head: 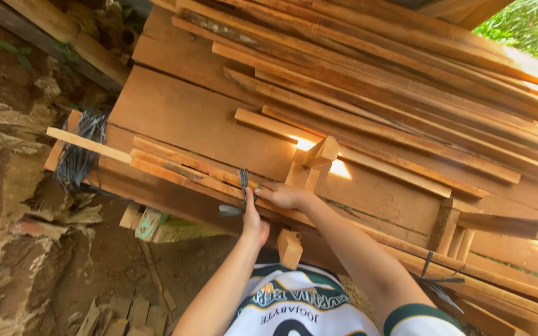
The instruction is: The person is gathering thin wooden strips and binding them together using wire and a twisting tool.
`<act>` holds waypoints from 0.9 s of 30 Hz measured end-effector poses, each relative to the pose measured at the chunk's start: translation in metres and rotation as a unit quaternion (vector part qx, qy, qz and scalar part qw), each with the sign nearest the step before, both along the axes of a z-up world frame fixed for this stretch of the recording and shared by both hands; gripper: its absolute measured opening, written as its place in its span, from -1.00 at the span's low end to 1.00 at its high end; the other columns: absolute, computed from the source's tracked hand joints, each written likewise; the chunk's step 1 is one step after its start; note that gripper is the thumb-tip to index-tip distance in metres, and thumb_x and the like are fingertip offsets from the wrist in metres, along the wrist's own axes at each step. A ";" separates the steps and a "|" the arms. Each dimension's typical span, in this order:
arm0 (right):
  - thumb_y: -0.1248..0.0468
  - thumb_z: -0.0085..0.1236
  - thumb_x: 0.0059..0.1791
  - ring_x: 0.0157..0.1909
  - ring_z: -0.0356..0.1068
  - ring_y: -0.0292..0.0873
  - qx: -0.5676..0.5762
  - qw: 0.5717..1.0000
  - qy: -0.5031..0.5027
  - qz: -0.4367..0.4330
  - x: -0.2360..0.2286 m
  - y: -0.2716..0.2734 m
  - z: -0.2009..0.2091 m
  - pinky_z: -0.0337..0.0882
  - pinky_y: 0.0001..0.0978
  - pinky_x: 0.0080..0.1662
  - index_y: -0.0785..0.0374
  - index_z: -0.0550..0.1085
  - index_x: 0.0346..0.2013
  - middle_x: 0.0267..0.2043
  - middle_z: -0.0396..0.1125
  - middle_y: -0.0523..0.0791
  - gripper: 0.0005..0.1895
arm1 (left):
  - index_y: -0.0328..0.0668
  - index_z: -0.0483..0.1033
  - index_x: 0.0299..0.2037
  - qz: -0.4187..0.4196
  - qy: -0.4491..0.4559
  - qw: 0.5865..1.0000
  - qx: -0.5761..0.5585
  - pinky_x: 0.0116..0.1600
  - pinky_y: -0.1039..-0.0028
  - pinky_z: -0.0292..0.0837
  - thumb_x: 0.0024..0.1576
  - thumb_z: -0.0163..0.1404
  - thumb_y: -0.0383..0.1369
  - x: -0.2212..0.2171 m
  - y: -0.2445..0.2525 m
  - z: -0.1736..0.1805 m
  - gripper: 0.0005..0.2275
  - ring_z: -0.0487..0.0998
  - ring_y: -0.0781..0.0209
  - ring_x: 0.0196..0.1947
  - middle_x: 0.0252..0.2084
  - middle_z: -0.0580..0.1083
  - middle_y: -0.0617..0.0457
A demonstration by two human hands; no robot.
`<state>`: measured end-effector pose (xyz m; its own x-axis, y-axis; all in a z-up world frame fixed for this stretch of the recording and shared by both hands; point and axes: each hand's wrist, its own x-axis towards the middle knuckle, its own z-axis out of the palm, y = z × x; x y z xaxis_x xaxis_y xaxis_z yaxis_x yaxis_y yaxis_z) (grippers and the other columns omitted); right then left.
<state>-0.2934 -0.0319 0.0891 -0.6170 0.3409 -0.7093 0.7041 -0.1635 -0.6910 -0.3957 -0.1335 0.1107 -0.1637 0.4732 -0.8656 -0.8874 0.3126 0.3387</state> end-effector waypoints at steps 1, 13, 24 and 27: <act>-0.29 -0.21 0.07 0.45 0.12 0.17 0.004 1.000 -0.009 0.001 0.000 0.001 0.001 0.07 -0.01 0.46 0.21 0.36 0.32 0.37 0.24 0.15 -0.24 | -0.26 0.18 0.43 0.008 0.013 0.999 -0.029 0.50 -0.05 0.02 0.12 0.04 0.20 0.000 0.000 -0.006 -0.18 0.17 -0.18 0.46 0.45 0.20 -0.26; 0.01 0.08 0.09 0.03 0.52 -0.07 0.258 0.921 0.094 -0.276 0.031 -0.042 0.015 0.48 -0.15 0.09 -0.03 0.60 0.00 -0.10 0.56 -0.17 -0.72 | -0.63 -0.20 0.45 -0.302 0.105 0.945 -0.077 0.47 -0.10 0.00 0.13 0.04 0.20 -0.027 -0.005 0.044 0.03 0.00 -0.39 0.48 0.51 -0.15 -0.50; 0.26 -0.11 0.18 -0.22 0.56 0.00 0.118 0.676 0.101 -0.721 0.278 -0.205 0.012 0.57 -0.16 -0.06 0.44 0.58 -0.20 -0.26 0.54 0.16 -0.65 | 0.19 0.66 0.00 -0.671 0.481 0.562 0.049 0.17 0.28 0.44 0.21 0.03 -0.06 0.047 0.028 0.165 -0.73 0.66 0.23 0.02 -0.21 0.71 0.16; 0.11 -0.12 0.21 -0.18 0.57 0.03 0.032 0.642 0.079 -0.762 0.324 -0.232 -0.005 0.53 -0.13 0.02 0.51 0.56 -0.28 -0.32 0.53 0.19 -0.50 | -0.10 0.63 0.05 -0.626 0.429 0.611 0.223 0.21 0.17 0.43 0.19 0.06 -0.22 0.153 0.031 0.164 -0.71 0.62 -0.06 0.08 -0.08 0.67 -0.07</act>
